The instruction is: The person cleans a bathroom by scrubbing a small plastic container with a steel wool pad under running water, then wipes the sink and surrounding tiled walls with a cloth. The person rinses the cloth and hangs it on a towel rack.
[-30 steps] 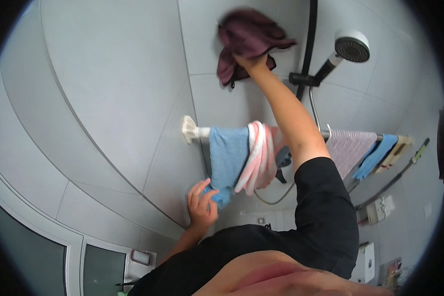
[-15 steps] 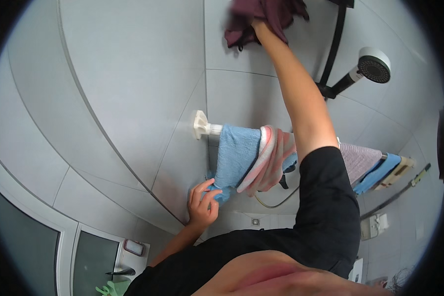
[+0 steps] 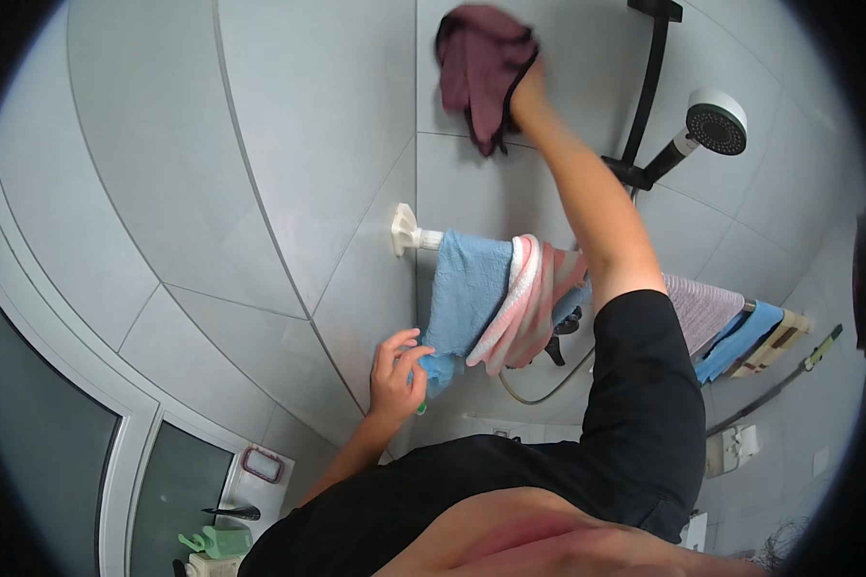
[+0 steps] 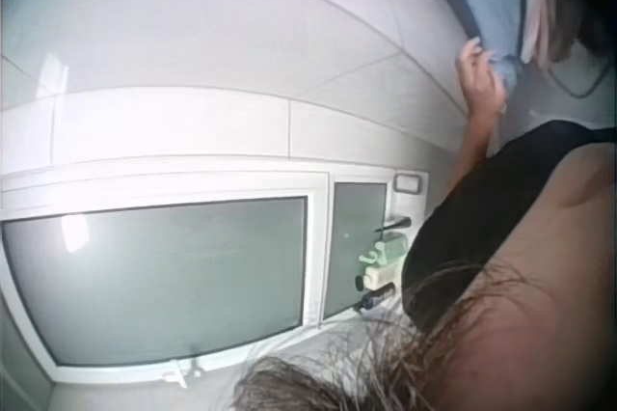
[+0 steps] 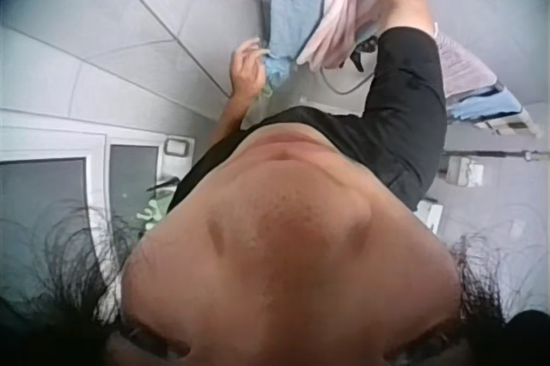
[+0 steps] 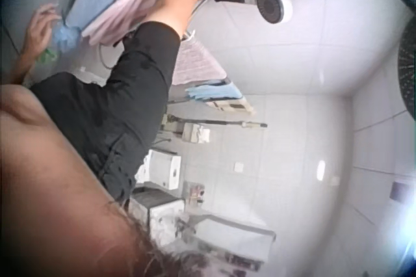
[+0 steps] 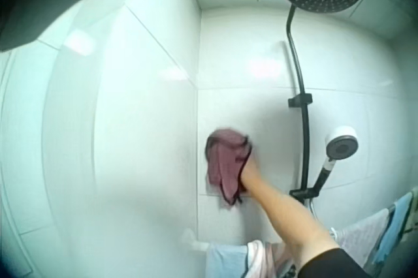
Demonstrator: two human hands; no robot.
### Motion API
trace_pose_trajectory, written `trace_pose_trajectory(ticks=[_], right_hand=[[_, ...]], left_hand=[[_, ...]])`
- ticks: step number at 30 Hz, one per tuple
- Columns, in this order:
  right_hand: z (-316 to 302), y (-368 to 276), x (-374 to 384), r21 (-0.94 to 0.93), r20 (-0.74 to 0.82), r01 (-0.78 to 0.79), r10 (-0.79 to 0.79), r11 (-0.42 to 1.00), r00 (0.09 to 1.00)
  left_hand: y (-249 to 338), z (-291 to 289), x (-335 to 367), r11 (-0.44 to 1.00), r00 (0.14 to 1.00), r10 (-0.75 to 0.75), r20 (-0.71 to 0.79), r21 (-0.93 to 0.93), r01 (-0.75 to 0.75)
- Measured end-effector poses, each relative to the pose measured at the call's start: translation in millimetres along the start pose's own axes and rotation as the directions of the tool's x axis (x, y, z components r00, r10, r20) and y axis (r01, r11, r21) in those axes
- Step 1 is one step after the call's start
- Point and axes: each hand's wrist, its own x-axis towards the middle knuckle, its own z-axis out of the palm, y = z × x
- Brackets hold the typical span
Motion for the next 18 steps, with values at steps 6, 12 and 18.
trace_pose_trajectory(ticks=[6, 12, 18], right_hand=[[2.4, -82.9, 45.1, 0.37, -0.091, 0.055, -0.023, 0.927, 0.996], [27.4, 7.1, -25.9, -0.245, 0.067, 0.303, -0.296, 0.921, 0.953], [-32.8, -104.9, 58.1, -0.491, 0.043, 0.302, -0.324, 0.817, 0.945]], left_hand=[[0.7, -3.6, 0.2, 0.999, 1.0, -0.015, 0.005, 0.029, 0.015], [3.2, 0.7, -0.8, 0.999, 0.999, -0.032, 0.03, 0.0, 0.032], [1.9, -6.3, 1.1, 0.999, 0.999, -0.042, 0.025, 0.033, 0.041]])
